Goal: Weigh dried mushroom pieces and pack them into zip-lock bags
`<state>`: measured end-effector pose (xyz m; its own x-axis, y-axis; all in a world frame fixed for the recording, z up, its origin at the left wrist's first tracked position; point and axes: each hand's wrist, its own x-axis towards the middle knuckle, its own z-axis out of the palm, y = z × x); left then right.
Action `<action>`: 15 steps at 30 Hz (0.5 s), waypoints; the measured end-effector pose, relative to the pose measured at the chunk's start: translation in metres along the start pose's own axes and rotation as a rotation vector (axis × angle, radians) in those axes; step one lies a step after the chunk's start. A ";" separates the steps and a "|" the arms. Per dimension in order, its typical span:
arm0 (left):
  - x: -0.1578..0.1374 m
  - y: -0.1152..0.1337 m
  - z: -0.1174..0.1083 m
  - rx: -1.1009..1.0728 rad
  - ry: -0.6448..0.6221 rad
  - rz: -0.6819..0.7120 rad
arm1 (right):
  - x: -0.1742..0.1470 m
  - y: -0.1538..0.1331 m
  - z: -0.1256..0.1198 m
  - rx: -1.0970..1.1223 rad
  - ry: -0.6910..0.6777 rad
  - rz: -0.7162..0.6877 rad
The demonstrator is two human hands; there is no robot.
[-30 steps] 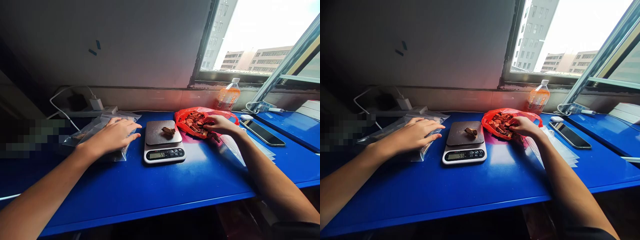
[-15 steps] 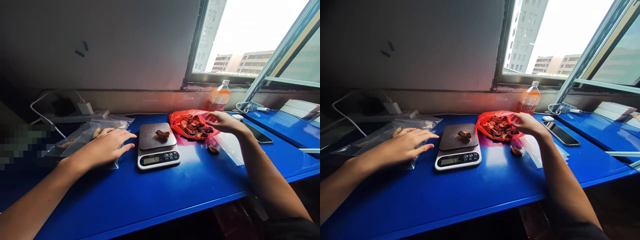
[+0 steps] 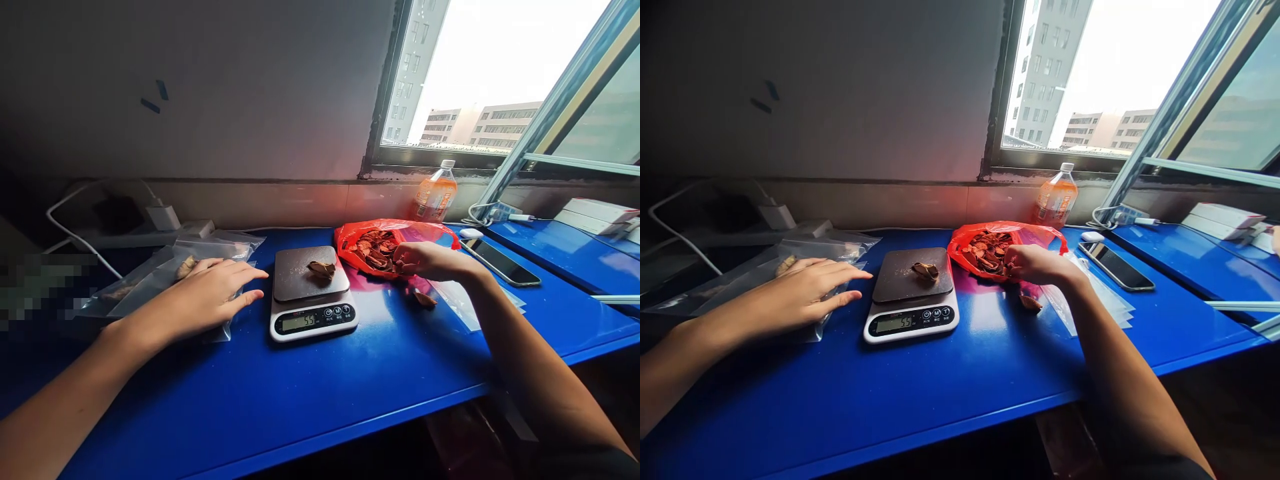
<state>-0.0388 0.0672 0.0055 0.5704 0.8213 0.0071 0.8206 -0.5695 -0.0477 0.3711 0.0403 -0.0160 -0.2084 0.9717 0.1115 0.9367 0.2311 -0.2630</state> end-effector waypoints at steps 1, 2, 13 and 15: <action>0.000 0.000 0.000 0.000 -0.003 0.000 | -0.001 0.000 -0.003 0.017 -0.013 0.009; 0.000 0.000 0.000 0.000 -0.006 0.000 | -0.001 0.000 -0.006 0.022 -0.020 0.021; -0.003 0.006 -0.005 -0.035 -0.028 0.000 | 0.004 -0.019 -0.002 0.018 0.309 -0.090; -0.003 0.006 -0.004 -0.043 -0.030 0.005 | 0.005 -0.025 -0.001 0.028 0.353 -0.105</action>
<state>-0.0356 0.0617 0.0089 0.5734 0.8190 -0.0229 0.8191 -0.5736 -0.0043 0.3468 0.0388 -0.0075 -0.1891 0.8668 0.4615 0.9060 0.3352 -0.2584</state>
